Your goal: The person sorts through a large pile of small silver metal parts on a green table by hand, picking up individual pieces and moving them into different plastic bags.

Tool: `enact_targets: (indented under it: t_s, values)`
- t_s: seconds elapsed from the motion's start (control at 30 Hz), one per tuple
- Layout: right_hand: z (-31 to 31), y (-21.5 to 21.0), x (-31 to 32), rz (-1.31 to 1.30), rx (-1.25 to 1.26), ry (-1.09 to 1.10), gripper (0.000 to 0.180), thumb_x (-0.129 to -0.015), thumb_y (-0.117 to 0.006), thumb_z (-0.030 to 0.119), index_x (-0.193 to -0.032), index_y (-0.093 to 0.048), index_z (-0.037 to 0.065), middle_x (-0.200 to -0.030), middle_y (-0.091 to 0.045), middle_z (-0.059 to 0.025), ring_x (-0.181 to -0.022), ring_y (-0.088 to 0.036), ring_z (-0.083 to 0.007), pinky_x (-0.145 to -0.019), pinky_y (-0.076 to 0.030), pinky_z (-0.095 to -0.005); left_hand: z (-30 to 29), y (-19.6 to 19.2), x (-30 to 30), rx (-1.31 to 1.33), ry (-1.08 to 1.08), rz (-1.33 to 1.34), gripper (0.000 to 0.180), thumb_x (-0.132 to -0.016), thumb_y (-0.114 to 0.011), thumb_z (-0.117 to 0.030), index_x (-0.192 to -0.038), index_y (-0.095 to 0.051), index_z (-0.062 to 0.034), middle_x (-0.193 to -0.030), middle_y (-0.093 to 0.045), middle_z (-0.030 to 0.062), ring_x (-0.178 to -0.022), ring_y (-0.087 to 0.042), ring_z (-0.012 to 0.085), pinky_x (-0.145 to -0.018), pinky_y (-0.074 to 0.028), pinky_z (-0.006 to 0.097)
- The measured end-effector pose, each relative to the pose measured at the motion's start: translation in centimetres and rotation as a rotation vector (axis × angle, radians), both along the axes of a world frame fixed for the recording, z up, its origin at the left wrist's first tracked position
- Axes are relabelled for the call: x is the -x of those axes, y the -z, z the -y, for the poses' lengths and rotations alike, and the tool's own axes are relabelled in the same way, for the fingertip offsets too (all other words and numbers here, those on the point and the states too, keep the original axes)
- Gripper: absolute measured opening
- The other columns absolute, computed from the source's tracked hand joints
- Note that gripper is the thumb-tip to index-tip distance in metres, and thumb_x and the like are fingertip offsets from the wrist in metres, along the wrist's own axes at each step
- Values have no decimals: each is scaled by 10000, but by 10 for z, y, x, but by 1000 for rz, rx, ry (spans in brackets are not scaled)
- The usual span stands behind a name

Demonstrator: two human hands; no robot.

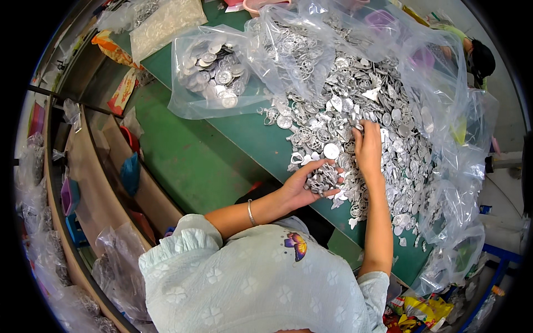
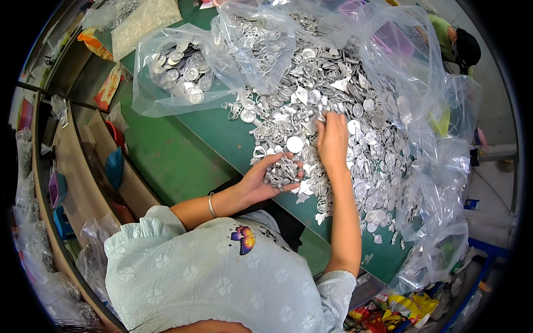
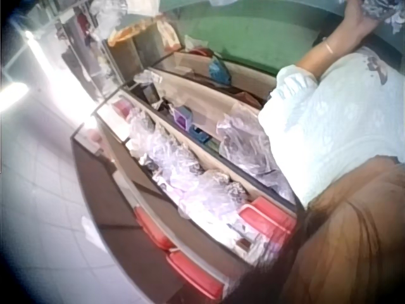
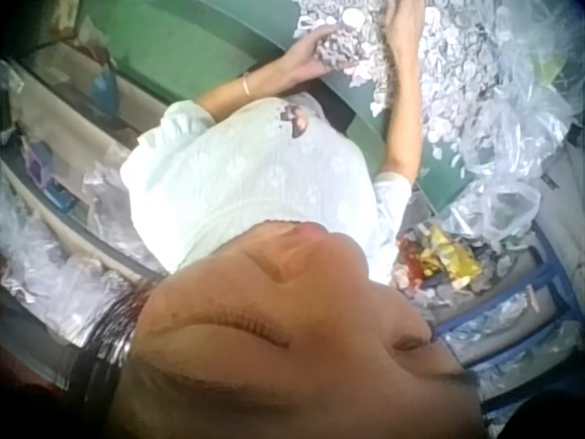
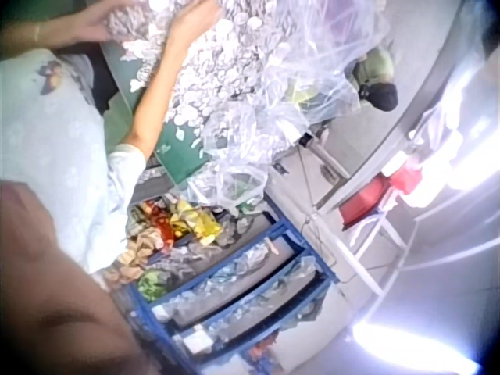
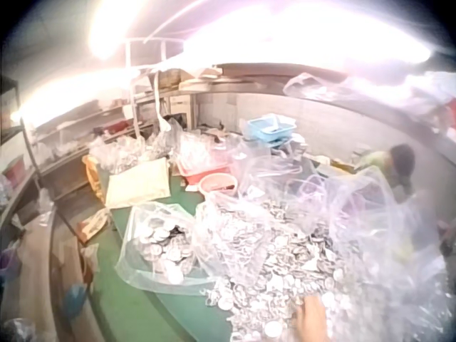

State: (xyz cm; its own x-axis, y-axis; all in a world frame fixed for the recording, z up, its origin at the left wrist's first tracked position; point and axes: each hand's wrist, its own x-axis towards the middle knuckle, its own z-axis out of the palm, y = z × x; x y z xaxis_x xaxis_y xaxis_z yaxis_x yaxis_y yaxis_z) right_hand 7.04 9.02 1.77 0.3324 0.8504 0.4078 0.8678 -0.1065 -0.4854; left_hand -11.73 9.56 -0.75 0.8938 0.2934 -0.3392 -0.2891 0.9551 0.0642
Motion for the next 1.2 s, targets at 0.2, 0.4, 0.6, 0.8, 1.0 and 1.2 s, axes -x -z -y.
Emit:
enact_targets:
  t_s: [0.2, 0.4, 0.6, 0.8, 1.0, 1.2]
  values:
    - [-25, 7, 1, 306, 66, -275, 204, -720, -508, 4, -912, -577, 6, -913, -524, -102, -845, -482, -267, -733, -399, -351, 1, -2, 0, 22, 15, 25, 254, -877, -488, -261, -1066, -517, -94, -1089, -548, 141, -995, -554, 280, -825, -485, 440]
    - [-30, 3, -2, 449, 188, -295, 167, -740, -509, 24, -903, -544, 10, -894, -515, -115, -880, -479, -262, -759, -387, -342, -2, -3, 3, 2, -9, -13, 266, -881, -476, -259, -1082, -506, -86, -1102, -542, 148, -1012, -547, 284, -823, -487, 447]
    - [-26, 14, -12, -94, 170, 8, 212, -782, -564, 54, -957, -468, -18, -861, -533, -194, -824, -496, -334, -729, -396, -394, -2, 4, 2, 11, -24, 15, 279, -879, -477, -263, -1094, -498, -87, -1101, -544, 145, -1014, -548, 274, -829, -484, 446]
    - [-35, 21, 3, 218, 206, -5, 223, -714, -635, 67, -901, -547, -18, -881, -560, -170, -861, -505, -336, -740, -392, -405, -1, -2, 2, 5, -7, 17, 257, -866, -511, -261, -1065, -519, -97, -1066, -566, 124, -960, -572, 257, -827, -481, 425]
    - [-38, 19, 8, 151, 146, -19, 254, -701, -618, 32, -937, -540, -17, -884, -537, -151, -881, -498, -319, -768, -378, -392, -1, -2, 5, 8, 0, 7, 270, -862, -518, -262, -1076, -514, -98, -1078, -565, 118, -964, -573, 254, -828, -482, 421]
    - [-36, 22, 16, 209, 92, 25, 181, -715, -559, -28, -891, -522, -9, -883, -526, -165, -873, -494, -324, -753, -396, -392, 0, -3, 6, 4, -5, 0, 273, -864, -512, -254, -1085, -506, -94, -1088, -560, 123, -966, -573, 252, -826, -485, 423]
